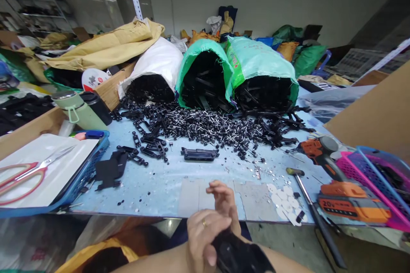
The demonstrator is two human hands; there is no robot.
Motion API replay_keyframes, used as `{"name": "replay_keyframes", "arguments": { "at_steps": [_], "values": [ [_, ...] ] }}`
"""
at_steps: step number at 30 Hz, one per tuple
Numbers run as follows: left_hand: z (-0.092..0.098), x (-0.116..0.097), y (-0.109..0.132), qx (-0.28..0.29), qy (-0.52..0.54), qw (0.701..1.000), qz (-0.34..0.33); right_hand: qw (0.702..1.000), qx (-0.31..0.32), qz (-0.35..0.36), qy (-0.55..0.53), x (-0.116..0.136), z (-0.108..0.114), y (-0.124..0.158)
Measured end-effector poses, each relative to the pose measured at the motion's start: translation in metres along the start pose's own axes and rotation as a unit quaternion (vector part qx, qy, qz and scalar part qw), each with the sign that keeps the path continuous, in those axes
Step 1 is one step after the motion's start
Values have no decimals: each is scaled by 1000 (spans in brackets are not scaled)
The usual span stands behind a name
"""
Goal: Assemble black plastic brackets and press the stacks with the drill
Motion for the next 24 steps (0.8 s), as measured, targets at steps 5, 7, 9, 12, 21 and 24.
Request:
{"name": "replay_keyframes", "arguments": {
  "at_steps": [5, 7, 9, 12, 21, 24],
  "values": [
    [-8, 55, 3, 158, -232, 957, -71, 987, -21, 96, 131, -46, 5, -88],
    [-10, 81, 9, 254, -284, 921, -76, 971, -25, 97, 216, -62, 29, -142],
    [-13, 102, 15, 331, -302, 891, -79, 944, -19, 78, 321, -77, 51, -196],
    [-20, 128, 13, 358, -333, 871, -44, 863, 14, 51, 503, -93, 65, -264],
    [27, 191, -47, 249, -439, 853, 133, 794, 4, -18, 607, -119, 46, -354],
    [71, 229, -65, 225, -528, 782, 242, 790, 18, -29, 612, -122, 45, -363]
  ]
}}
Point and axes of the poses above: each hand's wrist, its own y-axis away from the middle knuckle, its own z-axis out of the back of the hand, x = y × z, the point moved 4 cm from there along -y, towards the middle knuckle, and after that the axes turned 10 degrees about -z, right-handed, at the moved point
